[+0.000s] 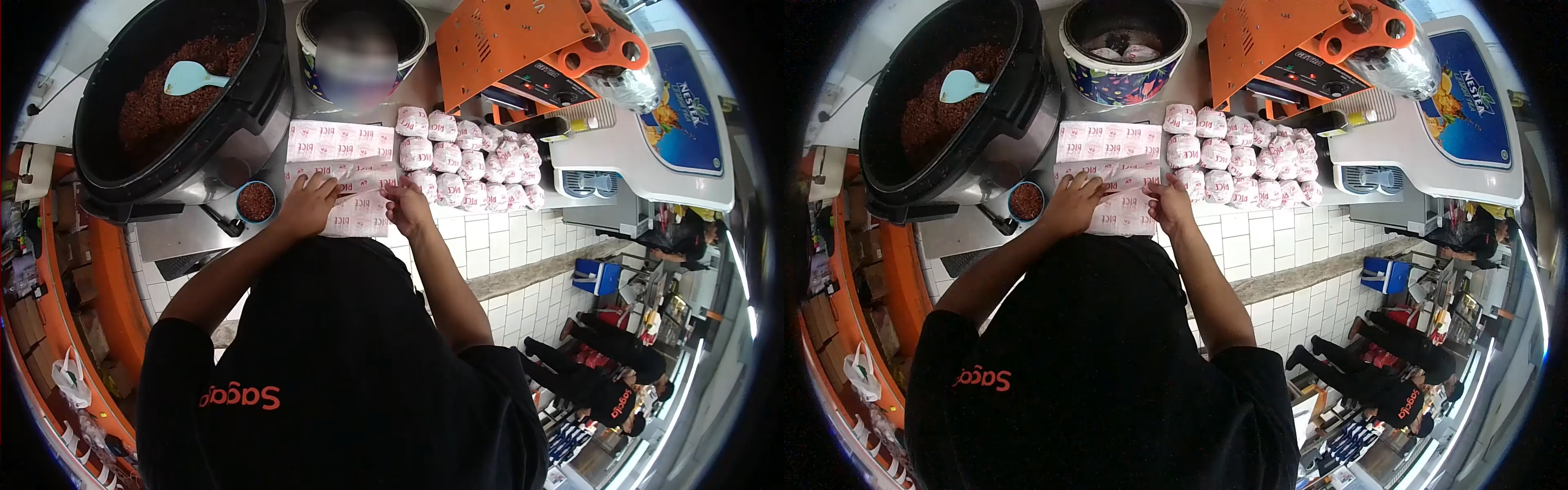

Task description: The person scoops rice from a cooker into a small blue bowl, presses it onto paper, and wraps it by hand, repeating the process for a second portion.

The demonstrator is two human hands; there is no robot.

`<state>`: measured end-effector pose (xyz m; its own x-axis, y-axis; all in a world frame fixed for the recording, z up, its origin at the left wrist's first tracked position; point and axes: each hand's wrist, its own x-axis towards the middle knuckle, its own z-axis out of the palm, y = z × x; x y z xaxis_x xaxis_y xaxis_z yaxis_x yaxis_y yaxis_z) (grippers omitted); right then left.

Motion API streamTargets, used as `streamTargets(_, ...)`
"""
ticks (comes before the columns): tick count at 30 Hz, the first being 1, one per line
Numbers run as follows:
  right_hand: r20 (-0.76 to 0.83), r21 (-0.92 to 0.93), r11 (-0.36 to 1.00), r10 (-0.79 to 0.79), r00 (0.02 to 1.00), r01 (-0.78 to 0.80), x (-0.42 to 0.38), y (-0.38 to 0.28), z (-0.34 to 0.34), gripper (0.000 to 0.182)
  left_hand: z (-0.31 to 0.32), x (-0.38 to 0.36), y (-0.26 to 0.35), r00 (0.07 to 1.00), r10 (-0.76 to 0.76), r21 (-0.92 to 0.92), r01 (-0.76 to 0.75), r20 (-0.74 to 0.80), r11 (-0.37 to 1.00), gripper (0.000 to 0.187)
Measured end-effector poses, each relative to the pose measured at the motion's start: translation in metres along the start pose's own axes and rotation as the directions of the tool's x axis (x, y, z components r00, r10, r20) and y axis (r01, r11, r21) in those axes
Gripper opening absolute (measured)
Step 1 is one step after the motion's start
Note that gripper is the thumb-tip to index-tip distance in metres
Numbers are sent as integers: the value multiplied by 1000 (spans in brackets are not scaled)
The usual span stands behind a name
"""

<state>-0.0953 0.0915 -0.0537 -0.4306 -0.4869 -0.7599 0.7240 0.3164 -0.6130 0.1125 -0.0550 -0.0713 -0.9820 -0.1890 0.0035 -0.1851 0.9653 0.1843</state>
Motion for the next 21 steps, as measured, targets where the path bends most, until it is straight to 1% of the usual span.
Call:
streamTargets(1,-24,-21,999,-31,999,31,-5,-4,4,79,-4,4,1,999,-38,-55,38,13,998,39)
streamTargets(2,-89,-174,970,-186,979,168,-13,-6,7,70,-8,8,2,997,-72,-121,74,20,990,35)
streamTargets(3,-86,-281,841,-502,860,463,-16,1,13,56,-17,12,2,994,-105,-186,108,28,976,32)
streamTargets(4,83,-563,561,-692,717,607,-26,-4,17,53,-21,13,2,990,-136,-252,142,40,957,29)
streamTargets(5,306,-734,180,-774,554,655,-35,-10,20,50,-21,16,-1,990,-131,-279,139,50,950,28)
streamTargets(6,545,-731,-198,-746,383,653,-45,-21,29,48,-19,21,-7,991,-123,-307,136,61,942,27)
streamTargets(7,666,-708,-388,-643,377,590,-33,-17,27,44,-17,24,-11,991,-113,-335,131,73,933,27)
streamTargets(8,771,-632,-565,-524,361,530,-22,-13,25,41,-15,26,-14,990,-112,-353,134,82,926,25)
streamTargets(10,667,-741,-462,-422,614,487,-5,-20,30,33,-13,32,-24,990,-110,-380,136,89,915,23)
streamTargets(11,601,-787,-418,-353,717,454,1,-25,33,30,-12,35,-28,988,-134,-398,153,74,905,23)
streamTargets(12,543,-820,-382,-287,789,425,-8,-39,43,26,-13,35,-29,985,-161,-416,171,61,893,24)
streamTargets(13,512,-845,-347,-302,804,407,-3,-39,44,27,-14,35,-31,981,-188,-436,191,51,880,24)
streamTargets(15,443,-890,-272,-324,836,366,21,-32,38,27,-24,38,-34,932,-315,-422,362,178,831,30)
streamTargets(16,401,-913,-216,-307,863,347,31,-32,37,29,-29,40,-34,896,-372,-409,442,241,799,33)
streamTargets(19,410,-886,-334,-239,880,322,41,-31,35,29,-15,36,-38,937,-345,-260,345,48,902,42)
streamTargets(20,463,-867,-374,-363,808,329,40,-27,35,28,-9,33,-36,938,-346,-246,332,-16,911,43)
streamTargets(21,510,-849,-414,-477,716,329,38,-20,35,27,-4,30,-35,936,-344,-230,318,-80,920,43)
